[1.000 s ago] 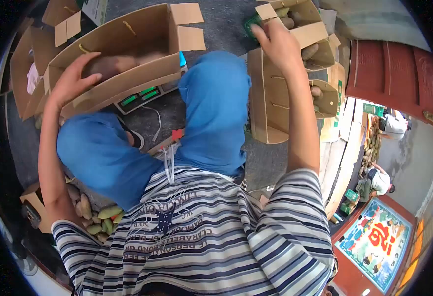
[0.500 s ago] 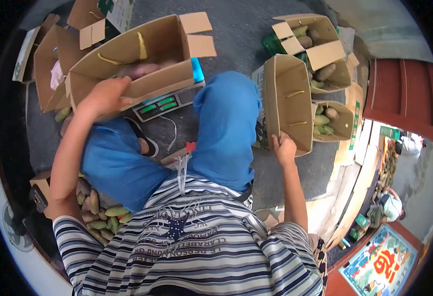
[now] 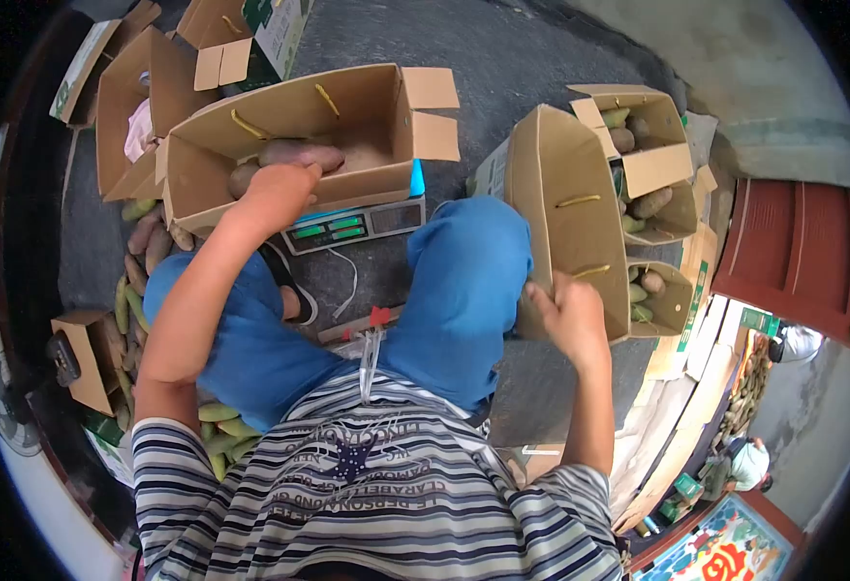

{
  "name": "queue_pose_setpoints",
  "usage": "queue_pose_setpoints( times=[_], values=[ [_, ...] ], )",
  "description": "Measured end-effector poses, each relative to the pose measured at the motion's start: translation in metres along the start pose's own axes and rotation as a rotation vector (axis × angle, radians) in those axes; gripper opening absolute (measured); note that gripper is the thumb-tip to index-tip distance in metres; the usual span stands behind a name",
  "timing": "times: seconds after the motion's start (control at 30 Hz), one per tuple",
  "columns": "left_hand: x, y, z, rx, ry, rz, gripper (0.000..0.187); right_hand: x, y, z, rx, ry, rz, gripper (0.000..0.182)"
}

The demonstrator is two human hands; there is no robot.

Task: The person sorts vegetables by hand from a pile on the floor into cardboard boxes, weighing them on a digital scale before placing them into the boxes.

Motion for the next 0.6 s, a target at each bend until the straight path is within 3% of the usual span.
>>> queue_pose_setpoints(
  times=[0.2, 0.33, 0.43, 0.6],
  values=[
    [0.004, 0.006, 0.009, 0.063, 0.031, -0.037, 0.018, -0.022, 0.054, -0.039, 0.036, -0.003, 0.02, 0.023],
    [0.007, 0.0, 0.006, 0.082, 0.018, -0.032, 0.016, -0.016, 0.097, -0.058, -0.102, 0.078, 0.1, 0.02],
    [0.008, -0.002, 0.008, 0.06, 0.036, -0.059, 0.016, 0.023, 0.117, -0.063, -0.049, 0.056, 0.229, 0.023],
    [0.01, -0.006, 0.008, 0.08, 0.096, -0.041, 0.018, 0.136, 0.133, -0.102, -0.033, 0.372, 0.498, 0.031]
  ],
)
Point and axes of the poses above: each hand's wrist, its own x-axis towards the middle knuckle, its own y-axis out of the back of the hand, z = x × y, the point moved 5 cm from there along x, towards the middle knuckle, and after that the axes turned 2 degrees about -z, right-handed, at the moved point
